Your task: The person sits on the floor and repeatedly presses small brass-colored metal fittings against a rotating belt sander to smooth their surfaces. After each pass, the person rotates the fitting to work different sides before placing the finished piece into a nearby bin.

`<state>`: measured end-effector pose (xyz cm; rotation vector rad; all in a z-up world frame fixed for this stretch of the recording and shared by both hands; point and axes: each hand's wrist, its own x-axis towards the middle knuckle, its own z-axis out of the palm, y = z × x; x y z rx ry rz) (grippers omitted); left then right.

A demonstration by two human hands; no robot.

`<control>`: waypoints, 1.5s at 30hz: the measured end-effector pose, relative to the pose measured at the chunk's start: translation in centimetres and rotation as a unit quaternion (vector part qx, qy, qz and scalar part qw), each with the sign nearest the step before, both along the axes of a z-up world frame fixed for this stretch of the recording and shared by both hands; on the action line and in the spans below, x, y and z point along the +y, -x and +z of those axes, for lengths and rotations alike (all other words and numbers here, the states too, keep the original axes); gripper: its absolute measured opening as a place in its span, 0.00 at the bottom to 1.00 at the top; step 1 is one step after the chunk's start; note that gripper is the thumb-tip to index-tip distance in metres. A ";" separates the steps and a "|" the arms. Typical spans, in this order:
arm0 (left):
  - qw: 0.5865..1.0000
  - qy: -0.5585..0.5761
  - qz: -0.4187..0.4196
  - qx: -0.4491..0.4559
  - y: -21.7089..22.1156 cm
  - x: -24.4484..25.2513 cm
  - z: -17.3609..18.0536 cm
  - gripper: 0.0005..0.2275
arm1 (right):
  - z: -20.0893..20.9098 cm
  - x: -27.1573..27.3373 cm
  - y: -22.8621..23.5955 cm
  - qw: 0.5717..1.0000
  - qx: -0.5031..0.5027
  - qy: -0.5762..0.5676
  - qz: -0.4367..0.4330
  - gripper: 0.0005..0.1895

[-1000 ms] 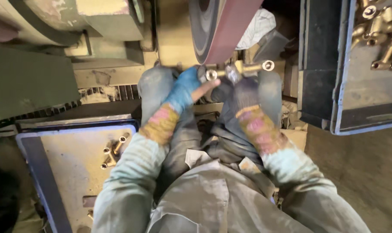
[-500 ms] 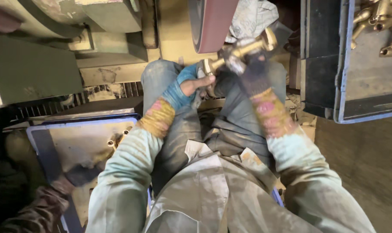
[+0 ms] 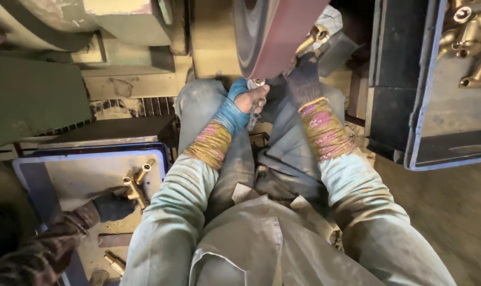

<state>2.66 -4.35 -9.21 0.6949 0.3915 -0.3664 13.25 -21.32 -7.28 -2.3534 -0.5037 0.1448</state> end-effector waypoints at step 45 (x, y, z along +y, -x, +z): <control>0.979 -0.091 0.182 0.020 16.4 14.6 4.1 0.12 | 15.6 -1.0 16.7 0.964 -0.025 -0.249 0.095 0.25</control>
